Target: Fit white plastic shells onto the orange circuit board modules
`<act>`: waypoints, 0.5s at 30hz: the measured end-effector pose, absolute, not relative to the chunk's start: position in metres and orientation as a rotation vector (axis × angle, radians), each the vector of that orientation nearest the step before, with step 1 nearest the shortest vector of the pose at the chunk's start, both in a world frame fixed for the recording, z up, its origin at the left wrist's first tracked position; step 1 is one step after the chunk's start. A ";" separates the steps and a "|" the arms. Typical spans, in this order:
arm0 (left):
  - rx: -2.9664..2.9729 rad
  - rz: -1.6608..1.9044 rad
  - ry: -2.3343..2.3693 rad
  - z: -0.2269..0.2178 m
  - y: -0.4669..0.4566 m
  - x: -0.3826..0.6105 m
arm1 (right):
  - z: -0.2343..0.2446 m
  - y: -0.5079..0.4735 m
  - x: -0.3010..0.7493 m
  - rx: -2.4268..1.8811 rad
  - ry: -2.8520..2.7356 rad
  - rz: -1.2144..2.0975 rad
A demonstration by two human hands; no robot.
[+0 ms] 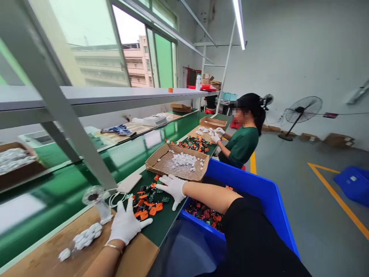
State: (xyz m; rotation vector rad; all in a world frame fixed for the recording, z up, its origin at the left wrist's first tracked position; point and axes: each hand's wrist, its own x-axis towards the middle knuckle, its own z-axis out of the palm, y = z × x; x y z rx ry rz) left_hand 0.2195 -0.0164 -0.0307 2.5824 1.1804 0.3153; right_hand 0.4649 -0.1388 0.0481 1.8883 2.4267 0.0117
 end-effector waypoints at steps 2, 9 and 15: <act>2.599 0.289 1.180 -0.030 -0.016 0.219 | 0.039 -0.145 0.465 2.031 2.350 -0.056; 2.643 0.244 1.138 -0.026 -0.016 0.215 | 0.025 -0.142 0.472 2.268 2.230 -0.205; 2.684 0.182 1.029 -0.033 -0.009 0.216 | 0.015 -0.131 0.458 2.231 2.225 -0.280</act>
